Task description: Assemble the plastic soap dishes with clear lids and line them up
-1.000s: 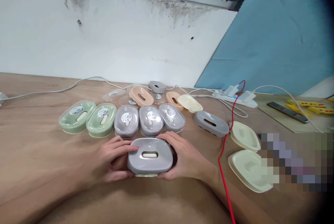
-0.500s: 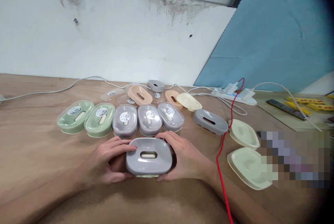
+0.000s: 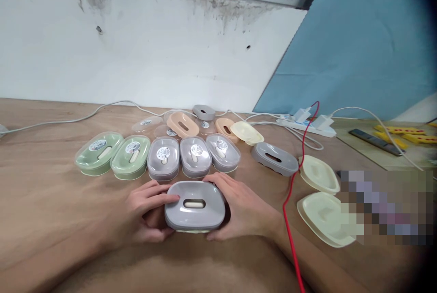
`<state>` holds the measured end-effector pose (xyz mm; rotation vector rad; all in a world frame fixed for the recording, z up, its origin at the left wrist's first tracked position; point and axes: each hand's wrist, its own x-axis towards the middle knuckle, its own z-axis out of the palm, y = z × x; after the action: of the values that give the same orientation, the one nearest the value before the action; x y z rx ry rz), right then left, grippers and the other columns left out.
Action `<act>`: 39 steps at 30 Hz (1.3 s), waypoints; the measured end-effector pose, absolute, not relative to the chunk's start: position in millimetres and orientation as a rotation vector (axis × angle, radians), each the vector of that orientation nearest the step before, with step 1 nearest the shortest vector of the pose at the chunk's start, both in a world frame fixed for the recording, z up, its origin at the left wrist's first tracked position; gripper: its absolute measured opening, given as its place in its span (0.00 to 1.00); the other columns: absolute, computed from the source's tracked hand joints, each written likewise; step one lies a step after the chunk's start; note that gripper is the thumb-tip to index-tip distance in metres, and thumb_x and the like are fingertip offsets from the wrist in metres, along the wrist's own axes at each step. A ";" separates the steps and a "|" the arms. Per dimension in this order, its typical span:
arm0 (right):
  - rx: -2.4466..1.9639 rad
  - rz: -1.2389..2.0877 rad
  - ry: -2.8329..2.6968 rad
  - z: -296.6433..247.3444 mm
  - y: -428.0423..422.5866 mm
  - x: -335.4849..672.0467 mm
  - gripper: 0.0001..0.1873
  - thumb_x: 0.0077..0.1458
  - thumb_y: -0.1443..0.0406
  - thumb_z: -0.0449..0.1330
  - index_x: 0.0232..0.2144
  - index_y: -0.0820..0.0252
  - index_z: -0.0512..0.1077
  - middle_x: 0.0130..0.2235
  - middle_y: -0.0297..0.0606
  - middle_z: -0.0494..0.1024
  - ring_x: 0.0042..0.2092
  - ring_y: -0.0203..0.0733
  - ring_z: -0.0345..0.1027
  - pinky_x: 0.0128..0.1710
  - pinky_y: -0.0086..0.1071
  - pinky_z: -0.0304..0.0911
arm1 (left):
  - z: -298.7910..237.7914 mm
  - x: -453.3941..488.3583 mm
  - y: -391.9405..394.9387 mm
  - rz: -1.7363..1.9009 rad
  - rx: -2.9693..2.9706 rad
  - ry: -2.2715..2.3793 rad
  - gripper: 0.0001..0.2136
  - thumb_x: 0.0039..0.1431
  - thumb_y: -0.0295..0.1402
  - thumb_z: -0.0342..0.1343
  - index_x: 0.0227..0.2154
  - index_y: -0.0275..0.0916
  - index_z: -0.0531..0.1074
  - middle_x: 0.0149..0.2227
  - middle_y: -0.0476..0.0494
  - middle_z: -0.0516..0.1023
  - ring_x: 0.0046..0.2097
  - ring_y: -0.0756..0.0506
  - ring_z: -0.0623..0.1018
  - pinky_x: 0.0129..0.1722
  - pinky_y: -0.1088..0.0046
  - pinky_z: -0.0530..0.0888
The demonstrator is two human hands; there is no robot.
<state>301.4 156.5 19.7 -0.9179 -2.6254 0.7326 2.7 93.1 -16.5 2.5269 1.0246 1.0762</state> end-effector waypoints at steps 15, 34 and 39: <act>-0.717 0.459 -2.667 3.7 161.7 309.9 0.55 0.46 0.49 0.77 0.69 0.62 0.63 0.61 0.52 0.76 0.57 0.59 0.73 0.54 0.50 0.74 | -30.2 -14.4 99.0 1.039 2.634 1.000 0.27 0.61 0.38 0.68 0.63 0.47 0.72 0.65 0.36 0.76 0.59 0.35 0.80 0.54 0.57 0.82; -0.879 0.645 -2.625 6.8 160.1 305.9 0.54 0.36 0.47 0.82 0.63 0.56 0.69 0.57 0.47 0.77 0.57 0.59 0.73 0.52 0.49 0.74 | -13.5 -16.5 98.1 0.877 2.989 0.975 0.23 0.67 0.43 0.64 0.60 0.38 0.74 0.58 0.29 0.78 0.53 0.33 0.81 0.48 0.54 0.84; -0.843 0.617 -2.616 4.1 160.7 307.0 0.55 0.40 0.51 0.81 0.66 0.57 0.66 0.61 0.49 0.71 0.58 0.56 0.73 0.53 0.46 0.74 | -13.4 -13.6 98.1 1.026 3.045 0.944 0.22 0.66 0.40 0.65 0.58 0.36 0.75 0.67 0.22 0.67 0.59 0.31 0.77 0.52 0.53 0.82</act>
<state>307.0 160.7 4.1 -0.8427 -2.6160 0.6173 -13.6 98.1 -13.4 3.0452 0.9437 1.0262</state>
